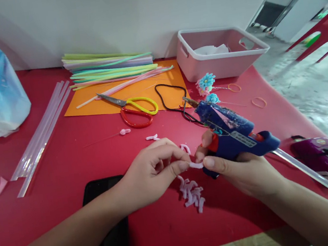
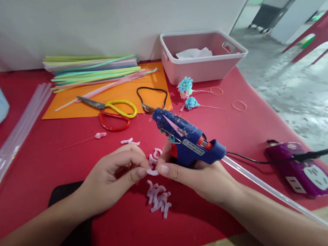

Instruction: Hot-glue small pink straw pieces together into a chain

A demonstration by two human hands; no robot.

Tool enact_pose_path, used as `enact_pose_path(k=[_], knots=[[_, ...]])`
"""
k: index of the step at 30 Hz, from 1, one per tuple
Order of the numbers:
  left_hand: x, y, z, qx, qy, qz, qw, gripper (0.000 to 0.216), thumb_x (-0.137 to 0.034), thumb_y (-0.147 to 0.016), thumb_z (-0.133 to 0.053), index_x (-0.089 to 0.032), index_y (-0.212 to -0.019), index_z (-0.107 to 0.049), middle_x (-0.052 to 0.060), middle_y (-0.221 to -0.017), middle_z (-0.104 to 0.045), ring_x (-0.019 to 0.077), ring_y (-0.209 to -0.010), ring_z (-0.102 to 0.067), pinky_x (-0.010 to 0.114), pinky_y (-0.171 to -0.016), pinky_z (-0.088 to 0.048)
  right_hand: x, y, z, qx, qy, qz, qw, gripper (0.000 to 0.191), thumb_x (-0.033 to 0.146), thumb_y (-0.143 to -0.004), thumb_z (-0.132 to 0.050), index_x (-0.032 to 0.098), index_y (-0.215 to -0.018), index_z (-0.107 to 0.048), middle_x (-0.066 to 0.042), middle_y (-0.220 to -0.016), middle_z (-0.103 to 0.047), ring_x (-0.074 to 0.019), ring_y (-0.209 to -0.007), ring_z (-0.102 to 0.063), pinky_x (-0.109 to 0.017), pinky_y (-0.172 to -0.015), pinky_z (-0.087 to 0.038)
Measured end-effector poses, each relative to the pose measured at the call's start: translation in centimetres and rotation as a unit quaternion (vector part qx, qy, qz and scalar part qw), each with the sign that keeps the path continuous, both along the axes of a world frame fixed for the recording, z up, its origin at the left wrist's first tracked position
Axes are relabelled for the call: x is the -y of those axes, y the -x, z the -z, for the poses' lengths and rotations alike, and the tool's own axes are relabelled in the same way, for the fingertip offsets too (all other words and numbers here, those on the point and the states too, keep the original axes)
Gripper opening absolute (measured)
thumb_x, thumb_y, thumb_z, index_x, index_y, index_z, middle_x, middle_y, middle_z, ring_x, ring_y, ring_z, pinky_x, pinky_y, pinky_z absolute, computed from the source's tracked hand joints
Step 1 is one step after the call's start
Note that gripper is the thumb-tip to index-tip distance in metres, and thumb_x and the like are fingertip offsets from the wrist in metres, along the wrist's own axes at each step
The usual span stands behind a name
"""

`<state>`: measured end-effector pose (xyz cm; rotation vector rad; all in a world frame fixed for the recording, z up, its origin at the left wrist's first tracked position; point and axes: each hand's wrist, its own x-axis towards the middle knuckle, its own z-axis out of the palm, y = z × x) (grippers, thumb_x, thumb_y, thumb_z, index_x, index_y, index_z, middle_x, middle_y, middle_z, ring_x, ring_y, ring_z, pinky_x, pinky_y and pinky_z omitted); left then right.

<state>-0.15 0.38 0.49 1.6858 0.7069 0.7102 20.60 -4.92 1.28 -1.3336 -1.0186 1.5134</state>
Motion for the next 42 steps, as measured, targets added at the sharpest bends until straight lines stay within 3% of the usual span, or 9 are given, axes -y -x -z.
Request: enact_pose_path(k=[4,7,10,15,18,23,29,36,42], knots=[[0.1,-0.2,-0.1,-0.033,0.048,-0.016,0.998,0.017,-0.027,-0.093,-0.061,-0.017,-0.08,-0.065,0.001,-0.08,-0.061,0.0113,-0.066,-0.053,0.025,-0.059,-0.043,0.0,0.0,0.5,-0.062,0.009,0.008,0.998,0.027,0.033,-0.074,-0.086,0.024,-0.09,-0.066,0.003,-0.078,-0.067,-0.0113,-0.072,-0.058,-0.025,-0.071,-0.048],[0.4,-0.3,0.1,-0.033,0.059,-0.05,0.996,0.018,-0.034,-0.097,-0.056,-0.018,-0.093,-0.064,0.002,-0.084,-0.065,0.0124,-0.068,-0.057,0.025,-0.059,-0.047,-0.2,0.4,0.7,-0.115,0.023,0.049,0.992,0.03,0.026,-0.071,-0.086,0.024,-0.091,-0.063,0.006,-0.07,-0.063,-0.0103,-0.063,-0.054,-0.025,-0.064,-0.046],[0.7,-0.2,0.4,-0.057,-0.042,-0.078,0.994,0.019,-0.034,-0.097,-0.058,-0.018,-0.104,-0.064,0.003,-0.085,-0.067,0.0129,-0.068,-0.06,0.024,-0.061,-0.049,-0.5,0.9,0.7,-0.138,0.035,0.092,0.986,0.035,0.026,-0.066,-0.088,0.024,-0.09,-0.063,0.007,-0.064,-0.057,-0.0098,-0.056,-0.049,-0.026,-0.061,-0.045],[1.2,-0.2,0.8,-0.1,-0.242,-0.107,0.959,0.014,-0.023,-0.092,-0.066,-0.015,-0.103,-0.069,0.008,-0.095,-0.076,0.0149,-0.078,-0.068,0.025,-0.072,-0.053,-0.9,1.3,0.6,-0.149,0.064,0.108,0.981,0.039,0.026,-0.062,-0.09,0.022,-0.092,-0.065,0.006,-0.063,-0.059,-0.0092,-0.056,-0.049,-0.025,-0.061,-0.045],[1.4,-0.3,0.9,-0.095,-0.285,-0.125,0.946,0.015,-0.021,-0.092,-0.067,-0.013,-0.103,-0.071,0.01,-0.097,-0.079,0.0173,-0.089,-0.073,0.026,-0.081,-0.055,-0.9,1.3,0.6,-0.158,0.066,0.101,0.98,0.04,0.024,-0.062,-0.091,0.022,-0.093,-0.066,0.006,-0.063,-0.061,-0.0081,-0.056,-0.049,-0.024,-0.06,-0.044],[1.3,-0.2,0.8,-0.081,-0.313,-0.148,0.935,0.012,-0.02,-0.089,-0.071,-0.015,-0.1,-0.071,0.008,-0.098,-0.081,0.0177,-0.09,-0.075,0.028,-0.087,-0.056,-1.0,1.5,0.5,-0.162,0.074,0.104,0.979,0.039,0.026,-0.061,-0.091,0.021,-0.09,-0.066,0.007,-0.055,-0.057,-0.0086,-0.053,-0.049,-0.024,-0.059,-0.045],[1.2,-0.4,0.5,-0.055,-0.311,-0.15,0.937,0.006,-0.02,-0.09,-0.069,-0.023,-0.094,-0.072,0.005,-0.096,-0.082,0.0188,-0.088,-0.077,0.032,-0.085,-0.058,-0.9,1.7,0.4,-0.176,0.098,0.099,0.974,0.039,0.026,-0.059,-0.091,0.021,-0.09,-0.067,0.007,-0.055,-0.057,-0.0091,-0.053,-0.051,-0.026,-0.062,-0.049],[1.3,-0.6,0.3,-0.052,-0.309,-0.156,0.937,0.003,-0.019,-0.09,-0.07,-0.022,-0.09,-0.071,0.006,-0.096,-0.082,0.0183,-0.088,-0.076,0.032,-0.086,-0.056,-0.9,1.6,0.8,-0.166,0.099,0.101,0.976,0.036,0.028,-0.06,-0.09,0.022,-0.086,-0.066,0.007,-0.054,-0.055,-0.0103,-0.053,-0.05,-0.029,-0.062,-0.049],[1.3,-0.5,0.3,-0.073,-0.233,-0.16,0.956,0.005,-0.023,-0.09,-0.069,-0.02,-0.087,-0.072,0.006,-0.093,-0.081,0.0177,-0.082,-0.074,0.03,-0.079,-0.055,-1.1,1.6,0.4,-0.141,0.088,0.085,0.983,0.034,0.03,-0.062,-0.088,0.02,-0.082,-0.063,0.005,-0.057,-0.057,-0.0111,-0.055,-0.052,-0.029,-0.063,-0.047]])
